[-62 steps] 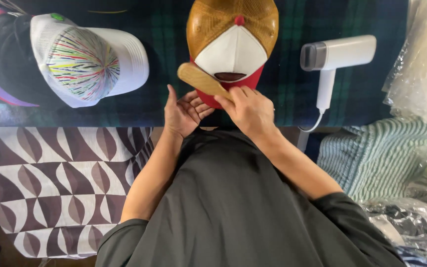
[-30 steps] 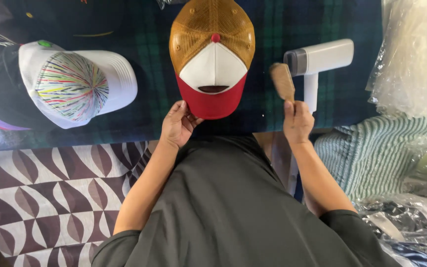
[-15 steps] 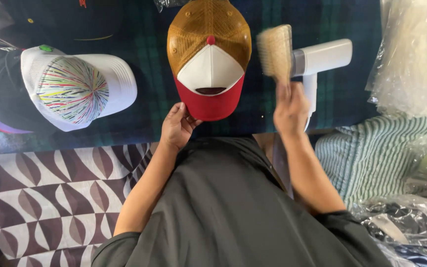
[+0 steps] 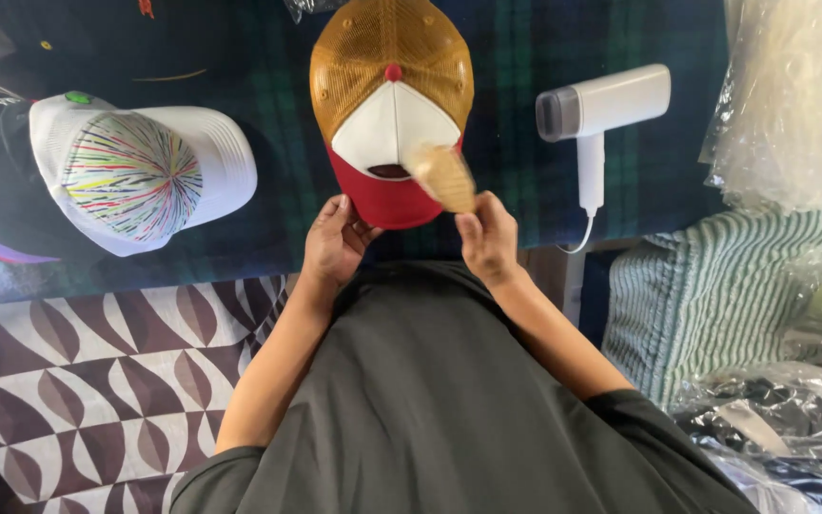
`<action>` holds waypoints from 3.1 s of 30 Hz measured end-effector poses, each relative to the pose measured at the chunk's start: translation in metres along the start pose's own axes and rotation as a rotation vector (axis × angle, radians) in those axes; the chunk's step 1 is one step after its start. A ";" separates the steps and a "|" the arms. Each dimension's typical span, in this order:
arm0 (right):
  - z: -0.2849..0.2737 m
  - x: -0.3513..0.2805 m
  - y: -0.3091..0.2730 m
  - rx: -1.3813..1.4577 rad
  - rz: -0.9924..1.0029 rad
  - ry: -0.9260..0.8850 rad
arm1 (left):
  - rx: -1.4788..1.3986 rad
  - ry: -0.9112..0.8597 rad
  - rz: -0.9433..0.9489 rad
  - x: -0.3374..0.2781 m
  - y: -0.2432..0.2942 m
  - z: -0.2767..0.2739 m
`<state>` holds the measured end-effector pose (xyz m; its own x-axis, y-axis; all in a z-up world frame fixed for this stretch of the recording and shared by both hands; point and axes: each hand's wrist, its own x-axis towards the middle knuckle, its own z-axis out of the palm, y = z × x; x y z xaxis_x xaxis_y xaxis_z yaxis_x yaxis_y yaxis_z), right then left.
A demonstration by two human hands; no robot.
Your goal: The person removes a red and white cap from a plastic bag and places the bag aside. They then use a wooden brush to clean the cap's surface, brim, and interior.
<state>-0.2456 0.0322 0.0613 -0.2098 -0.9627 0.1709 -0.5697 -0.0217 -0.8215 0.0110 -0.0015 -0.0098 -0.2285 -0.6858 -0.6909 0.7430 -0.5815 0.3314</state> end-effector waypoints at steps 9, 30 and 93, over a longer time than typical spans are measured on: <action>-0.017 -0.038 0.040 -0.206 0.081 -0.010 | -0.007 -0.002 0.006 -0.007 0.000 0.003; -0.049 0.012 0.057 -0.409 -0.286 0.121 | 0.000 0.027 -0.003 -0.007 0.005 0.012; -0.059 0.066 0.004 -0.426 -0.574 -0.156 | 0.003 -0.007 0.000 -0.007 0.005 0.009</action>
<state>-0.3090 -0.0158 0.1013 0.3123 -0.8592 0.4053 -0.8223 -0.4581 -0.3376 0.0111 -0.0036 0.0028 -0.2324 -0.6889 -0.6866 0.7415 -0.5823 0.3334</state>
